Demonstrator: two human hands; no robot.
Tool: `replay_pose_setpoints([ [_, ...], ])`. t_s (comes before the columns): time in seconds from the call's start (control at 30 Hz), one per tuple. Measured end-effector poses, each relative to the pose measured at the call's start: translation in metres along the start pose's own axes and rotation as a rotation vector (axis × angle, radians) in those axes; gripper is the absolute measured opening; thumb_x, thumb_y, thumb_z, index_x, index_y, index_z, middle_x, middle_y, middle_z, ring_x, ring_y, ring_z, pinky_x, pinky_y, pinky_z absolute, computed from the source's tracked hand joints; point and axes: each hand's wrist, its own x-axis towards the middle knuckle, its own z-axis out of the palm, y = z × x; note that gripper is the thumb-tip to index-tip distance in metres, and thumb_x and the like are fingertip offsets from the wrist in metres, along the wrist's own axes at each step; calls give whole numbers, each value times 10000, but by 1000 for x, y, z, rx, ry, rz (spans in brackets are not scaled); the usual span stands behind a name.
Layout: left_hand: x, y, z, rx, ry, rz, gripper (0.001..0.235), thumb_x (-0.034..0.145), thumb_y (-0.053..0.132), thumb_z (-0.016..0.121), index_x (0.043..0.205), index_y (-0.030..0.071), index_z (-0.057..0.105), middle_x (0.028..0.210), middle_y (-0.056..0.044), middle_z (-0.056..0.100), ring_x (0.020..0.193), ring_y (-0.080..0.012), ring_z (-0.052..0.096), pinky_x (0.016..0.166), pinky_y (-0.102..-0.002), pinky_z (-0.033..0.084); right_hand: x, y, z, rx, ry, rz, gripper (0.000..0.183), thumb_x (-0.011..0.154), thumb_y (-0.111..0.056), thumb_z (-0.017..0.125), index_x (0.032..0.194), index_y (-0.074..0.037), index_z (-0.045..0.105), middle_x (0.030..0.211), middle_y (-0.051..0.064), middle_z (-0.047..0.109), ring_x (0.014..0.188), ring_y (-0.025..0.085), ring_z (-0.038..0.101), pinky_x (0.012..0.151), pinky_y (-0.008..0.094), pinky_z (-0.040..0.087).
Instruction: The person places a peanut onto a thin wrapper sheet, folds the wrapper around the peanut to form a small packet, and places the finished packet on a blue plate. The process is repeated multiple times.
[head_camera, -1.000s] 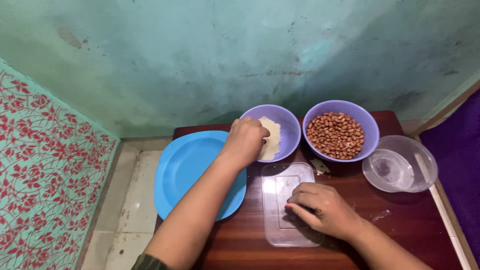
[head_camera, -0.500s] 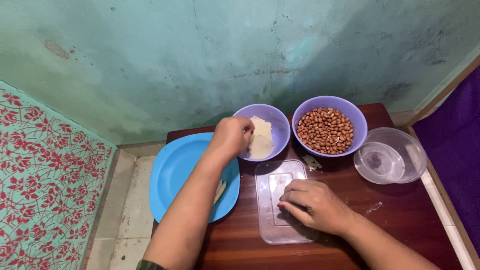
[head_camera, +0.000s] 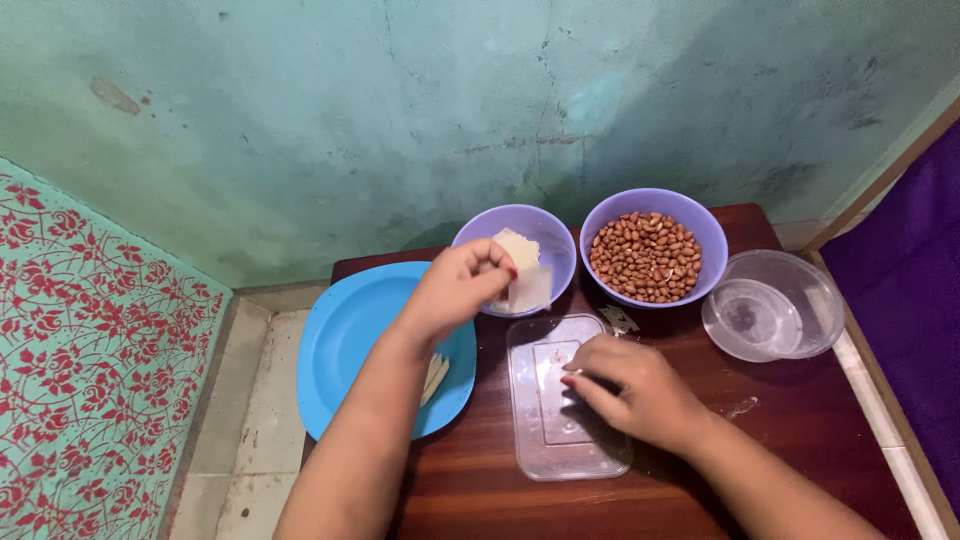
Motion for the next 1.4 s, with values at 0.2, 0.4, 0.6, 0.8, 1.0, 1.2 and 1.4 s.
replay_pose_setpoints([
  [0.2,-60,-15,16,-235,-95,-138,129,884,97,608,990,52,666,763,-34,695,762,-114,684,711,-254,588,-12,19,6,347,126,250,419,802,-156,842,1192,-54,727,983,100,784,830,204,783,749,337,647],
  [0.4,-92,-71,46,-257,-175,-233,159,846,9,609,989,50,667,696,7,637,637,-78,651,614,-206,567,-19,23,22,632,-33,394,610,822,-42,804,1389,-47,581,959,79,768,824,131,743,766,288,628],
  [0.6,-88,-77,70,473,-8,126,136,913,176,684,1022,190,764,824,-30,787,815,-243,779,686,-308,601,1,12,1,101,-257,523,508,822,-22,717,1318,-104,645,912,162,844,810,340,812,768,476,609],
  [0.8,-104,-63,70,556,75,440,174,951,88,629,1083,23,723,972,-154,757,867,-333,715,781,-412,553,-14,27,-3,-74,-273,291,326,906,-189,669,1227,-158,714,1168,17,803,1033,191,763,899,332,554],
  [1.0,-111,-46,65,688,-54,622,95,928,51,633,953,-27,682,979,-181,670,857,-358,628,751,-445,511,5,-26,-49,-141,-189,111,241,922,-91,617,1144,-94,711,1077,57,755,976,216,741,866,328,558],
  [1.2,-114,-49,68,853,-321,435,736,795,408,874,1322,12,547,1408,-330,459,1353,-565,389,1129,-624,299,18,-14,-122,-485,-123,204,506,691,0,692,1167,-165,735,1095,19,795,953,215,750,872,350,555],
  [1.4,-109,-49,69,868,-273,411,777,766,418,922,1304,3,546,1361,-268,451,1207,-476,488,1034,-542,413,65,-7,-161,-697,-29,575,219,905,-123,679,1085,-118,803,1079,42,788,973,238,723,827,405,534],
])
